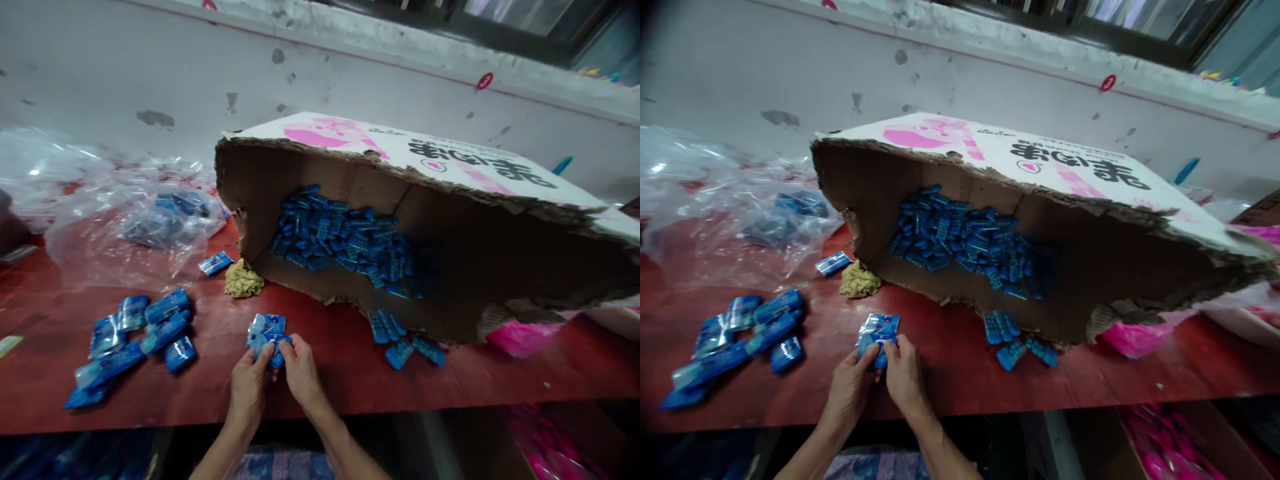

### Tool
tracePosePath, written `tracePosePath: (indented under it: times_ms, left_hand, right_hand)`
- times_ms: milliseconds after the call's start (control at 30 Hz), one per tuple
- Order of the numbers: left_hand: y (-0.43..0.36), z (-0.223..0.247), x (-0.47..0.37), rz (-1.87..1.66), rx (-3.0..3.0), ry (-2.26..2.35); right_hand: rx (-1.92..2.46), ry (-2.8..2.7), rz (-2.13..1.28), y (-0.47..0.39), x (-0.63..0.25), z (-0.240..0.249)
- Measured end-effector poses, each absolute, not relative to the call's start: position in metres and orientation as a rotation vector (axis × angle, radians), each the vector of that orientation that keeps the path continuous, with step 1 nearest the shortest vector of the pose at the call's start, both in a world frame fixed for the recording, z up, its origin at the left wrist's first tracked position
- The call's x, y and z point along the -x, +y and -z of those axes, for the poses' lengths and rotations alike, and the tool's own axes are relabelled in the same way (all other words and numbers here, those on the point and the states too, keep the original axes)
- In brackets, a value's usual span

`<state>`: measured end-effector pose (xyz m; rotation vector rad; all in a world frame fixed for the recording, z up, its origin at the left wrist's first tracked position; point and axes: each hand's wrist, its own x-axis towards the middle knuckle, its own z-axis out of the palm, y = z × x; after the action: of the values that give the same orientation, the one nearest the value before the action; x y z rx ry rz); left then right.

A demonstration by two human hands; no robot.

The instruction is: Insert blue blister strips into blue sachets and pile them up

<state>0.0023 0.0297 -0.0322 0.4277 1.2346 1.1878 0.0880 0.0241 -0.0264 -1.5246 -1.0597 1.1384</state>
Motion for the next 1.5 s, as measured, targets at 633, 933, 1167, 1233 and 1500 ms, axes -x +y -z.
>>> tracePosePath:
  times_ms: [633,933,1167,1233,1500]
  left_hand:
    - [0.015,0.026,0.007,-0.789,-0.386,1.126]
    - [0.01,0.019,0.029,-0.823,-0.282,1.074]
    - [0.01,0.022,0.039,-0.875,-0.244,1.025]
    - [0.011,0.024,0.039,-0.87,-0.292,1.017]
    - [0.02,0.022,0.04,-0.81,-0.777,1.114]
  right_hand:
    - [2.448,-1.427,0.297,0.003,-0.224,0.019]
    - [2.097,-1.729,0.058,-0.005,-0.189,0.048]
    - [1.993,-1.637,-0.251,0.0,-0.169,0.044]
    - [1.908,-1.531,-0.423,-0.001,-0.157,0.034]
    - [1.409,-1.202,-1.321,0.005,-0.113,0.003]
